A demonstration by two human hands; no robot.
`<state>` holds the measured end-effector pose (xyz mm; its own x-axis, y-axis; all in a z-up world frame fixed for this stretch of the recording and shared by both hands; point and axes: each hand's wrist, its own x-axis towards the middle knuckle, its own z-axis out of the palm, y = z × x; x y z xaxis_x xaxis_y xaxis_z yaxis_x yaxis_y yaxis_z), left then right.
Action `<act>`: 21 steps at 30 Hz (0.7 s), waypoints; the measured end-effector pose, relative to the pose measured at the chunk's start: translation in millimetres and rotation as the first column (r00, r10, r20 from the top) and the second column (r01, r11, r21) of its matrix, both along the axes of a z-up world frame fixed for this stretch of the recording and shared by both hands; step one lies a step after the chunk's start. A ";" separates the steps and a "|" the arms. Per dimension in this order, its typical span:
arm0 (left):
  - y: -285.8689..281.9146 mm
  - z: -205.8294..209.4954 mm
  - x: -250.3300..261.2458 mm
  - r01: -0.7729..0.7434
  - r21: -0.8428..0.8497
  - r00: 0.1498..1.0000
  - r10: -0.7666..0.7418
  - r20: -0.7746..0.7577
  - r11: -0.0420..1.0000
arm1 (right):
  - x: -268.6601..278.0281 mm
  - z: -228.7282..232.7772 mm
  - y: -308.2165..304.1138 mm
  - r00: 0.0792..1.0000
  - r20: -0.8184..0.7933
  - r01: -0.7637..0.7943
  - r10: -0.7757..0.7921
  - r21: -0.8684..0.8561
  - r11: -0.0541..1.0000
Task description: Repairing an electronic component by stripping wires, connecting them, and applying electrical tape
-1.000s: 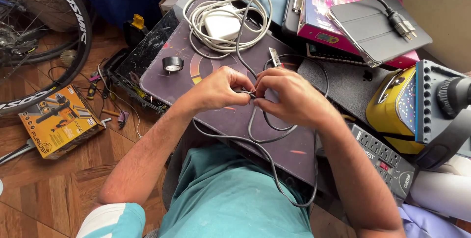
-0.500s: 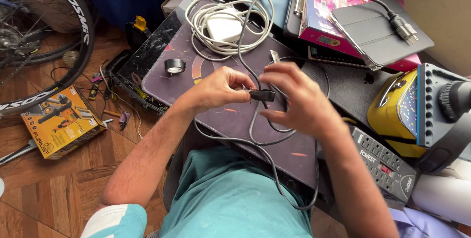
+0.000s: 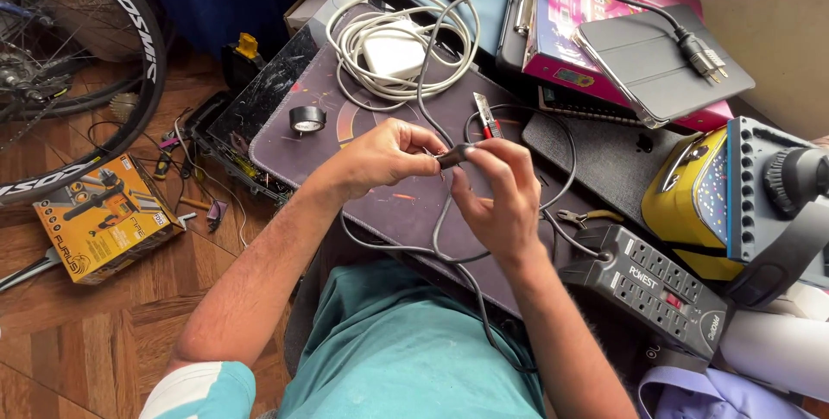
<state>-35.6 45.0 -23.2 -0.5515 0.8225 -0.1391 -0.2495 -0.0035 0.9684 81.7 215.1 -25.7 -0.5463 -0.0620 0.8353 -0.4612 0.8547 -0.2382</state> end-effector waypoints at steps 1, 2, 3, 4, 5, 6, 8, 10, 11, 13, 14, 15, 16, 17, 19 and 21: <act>1.4 -2.4 -0.4 0.003 -0.001 1.000 -0.003 0.001 1.000 | -0.9 0.6 0.4 1.000 0.001 0.003 -0.003 -0.001 1.000; 2.7 -4.5 -1.1 -0.002 -0.005 1.000 0.002 -0.010 1.000 | -2.5 1.5 0.9 1.000 -0.013 0.028 -0.028 0.011 1.000; 3.7 -6.4 -1.8 -0.007 -0.008 1.000 0.007 -0.021 1.000 | -4.0 2.6 1.2 0.998 -0.027 0.054 -0.053 0.022 0.998; 4.5 -8.9 -2.0 -0.008 -0.009 1.000 0.008 -0.022 1.000 | -5.7 3.5 0.5 0.998 -0.028 0.052 -0.052 0.022 0.998; 5.0 -11.3 -2.3 -0.004 -0.002 1.000 0.004 -0.028 1.000 | -7.3 4.5 -0.4 0.996 -0.042 0.075 -0.074 0.032 0.997; 6.4 -13.8 -2.5 0.001 0.005 0.999 -0.001 -0.033 1.000 | -8.9 5.7 -0.6 0.994 -0.055 0.099 -0.096 0.043 0.994; 6.4 -13.3 -2.6 0.011 0.015 1.000 -0.010 -0.018 1.000 | -10.1 8.4 -3.3 0.990 -0.054 0.130 -0.131 -0.029 0.991; 5.2 -9.5 -2.0 0.018 0.024 1.000 -0.018 -0.001 1.000 | -11.8 11.7 -10.0 0.985 -0.048 0.159 -0.164 -0.102 0.982; 3.9 -5.7 -1.6 0.025 0.032 0.999 -0.026 0.021 0.999 | -13.2 13.8 -15.5 0.998 0.026 0.069 -0.063 -0.409 0.910; 3.2 -4.3 -1.6 0.029 0.042 0.999 -0.030 0.044 0.999 | -19.1 4.0 -11.6 0.996 0.068 0.001 0.060 -0.676 0.737; 3.7 -6.1 -3.1 0.038 0.043 0.998 -0.040 0.057 0.998 | -24.6 -7.6 -2.3 0.979 0.080 -0.007 0.189 -0.909 0.417; 4.2 -7.9 -4.6 0.046 0.044 0.996 -0.049 0.069 0.998 | -30.3 -19.1 7.0 0.950 0.041 0.032 0.311 -0.999 0.034; 4.8 -11.1 -4.8 0.043 0.046 0.996 -0.046 0.070 0.998 | -28.0 -15.8 9.4 0.948 0.043 0.033 0.314 -0.999 0.036; 5.5 -14.3 -5.0 0.032 0.040 0.996 -0.035 0.078 0.999 | -25.9 -12.5 12.0 0.936 0.046 0.038 0.350 -0.999 0.029; 5.8 -17.0 -7.3 0.024 0.035 0.996 -0.027 0.080 0.999 | -23.4 -2.8 16.7 0.922 0.045 0.039 0.384 -0.999 0.024; 3.9 -19.8 -4.7 0.002 0.003 0.991 -0.001 -0.133 1.000 | -16.9 7.4 20.1 0.908 0.187 -0.097 0.376 -0.777 0.622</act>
